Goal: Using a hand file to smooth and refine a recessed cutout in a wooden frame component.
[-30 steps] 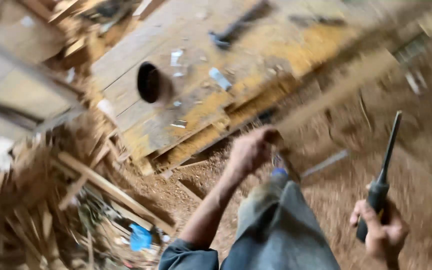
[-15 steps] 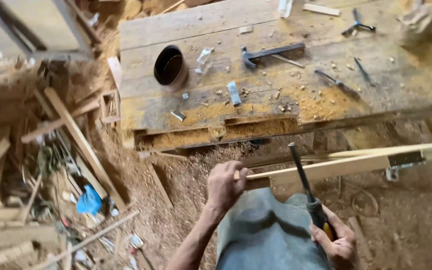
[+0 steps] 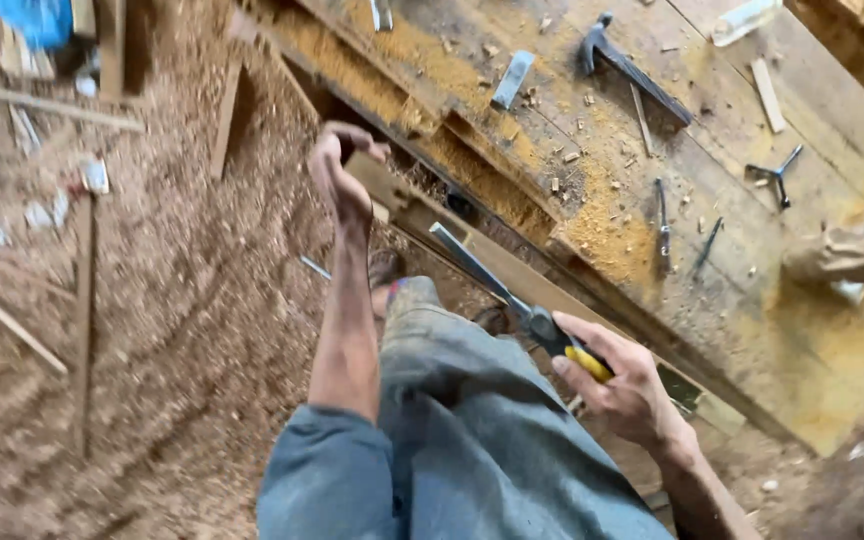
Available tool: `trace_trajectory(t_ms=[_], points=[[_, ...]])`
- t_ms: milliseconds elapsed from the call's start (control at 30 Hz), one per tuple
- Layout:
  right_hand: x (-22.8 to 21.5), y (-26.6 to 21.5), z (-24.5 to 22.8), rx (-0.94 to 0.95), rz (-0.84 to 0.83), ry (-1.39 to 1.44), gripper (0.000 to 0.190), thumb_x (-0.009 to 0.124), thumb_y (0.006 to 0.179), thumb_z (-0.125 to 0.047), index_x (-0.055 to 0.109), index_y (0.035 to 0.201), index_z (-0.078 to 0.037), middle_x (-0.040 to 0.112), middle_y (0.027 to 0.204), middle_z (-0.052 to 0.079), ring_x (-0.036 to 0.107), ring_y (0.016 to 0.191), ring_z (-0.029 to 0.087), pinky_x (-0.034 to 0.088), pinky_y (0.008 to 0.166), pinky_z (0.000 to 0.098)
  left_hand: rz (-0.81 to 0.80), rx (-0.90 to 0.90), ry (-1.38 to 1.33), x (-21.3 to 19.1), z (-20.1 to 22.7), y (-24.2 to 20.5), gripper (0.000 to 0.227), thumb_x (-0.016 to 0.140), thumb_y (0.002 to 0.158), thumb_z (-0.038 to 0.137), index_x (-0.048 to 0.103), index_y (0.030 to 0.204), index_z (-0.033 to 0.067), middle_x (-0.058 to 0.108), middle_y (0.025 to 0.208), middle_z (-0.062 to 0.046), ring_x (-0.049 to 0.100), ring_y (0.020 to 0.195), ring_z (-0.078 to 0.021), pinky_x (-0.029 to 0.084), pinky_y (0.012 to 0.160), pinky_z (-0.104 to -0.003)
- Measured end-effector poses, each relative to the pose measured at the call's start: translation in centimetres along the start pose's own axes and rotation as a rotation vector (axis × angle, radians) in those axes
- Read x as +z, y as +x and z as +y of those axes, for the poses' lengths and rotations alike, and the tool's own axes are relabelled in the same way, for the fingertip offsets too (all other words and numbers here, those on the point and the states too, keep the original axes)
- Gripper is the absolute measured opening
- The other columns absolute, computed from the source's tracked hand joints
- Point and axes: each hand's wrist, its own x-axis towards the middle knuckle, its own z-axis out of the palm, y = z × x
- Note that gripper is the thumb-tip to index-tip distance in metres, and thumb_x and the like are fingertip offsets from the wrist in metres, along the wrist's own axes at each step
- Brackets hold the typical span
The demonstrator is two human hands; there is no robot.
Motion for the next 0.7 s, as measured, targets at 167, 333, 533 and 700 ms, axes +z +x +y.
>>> trace_trajectory(t_ms=[167,333,533,700], points=[[-3.8,1.1,1.7,-0.243,-0.246,-0.151,0.053,0.064,0.096,-0.014,0.051,0.147,-0.007,0.066,0.136,0.022,0.073,0.113,0.028,0.064,0.092,0.039,0.02,0.19,0.024,0.5,-3.1,0.7,0.083,0.027,0.096,0.083,0.061,0.088,0.0083,0.062,0.069,-0.006,0.063,0.057,-0.0174,0.064,0.061,-0.036],[-5.0,1.8,1.4,-0.124,-0.209,-0.263,0.052,0.064,0.095,-0.016,0.054,0.146,-0.011,0.067,0.133,0.024,0.076,0.088,0.023,0.068,0.068,0.035,0.04,0.127,-0.125,1.1,-3.4,1.9,0.042,0.038,0.1,0.035,0.065,0.088,0.0055,0.065,0.065,-0.008,0.069,0.054,-0.0196,0.067,0.054,-0.034],[-3.5,3.9,-2.3,-0.263,-0.198,-0.257,0.048,0.064,0.096,-0.012,0.056,0.142,0.001,0.062,0.139,0.027,0.071,0.114,0.033,0.061,0.093,0.038,0.069,0.188,0.102,0.5,-6.0,2.9,0.043,0.035,0.103,0.041,0.064,0.087,0.014,0.064,0.059,0.002,0.071,0.059,-0.015,0.056,0.091,-0.044],[-2.8,4.0,-1.5,-0.312,-0.239,-0.312,0.048,0.06,0.099,-0.013,0.052,0.143,0.004,0.064,0.132,0.031,0.073,0.106,0.034,0.066,0.077,0.0362,0.082,0.261,0.181,0.8,-5.5,1.7,0.051,0.022,0.108,0.041,0.064,0.105,0.0107,0.065,0.066,0.0,0.071,0.067,-0.0148,0.045,0.095,-0.04]])
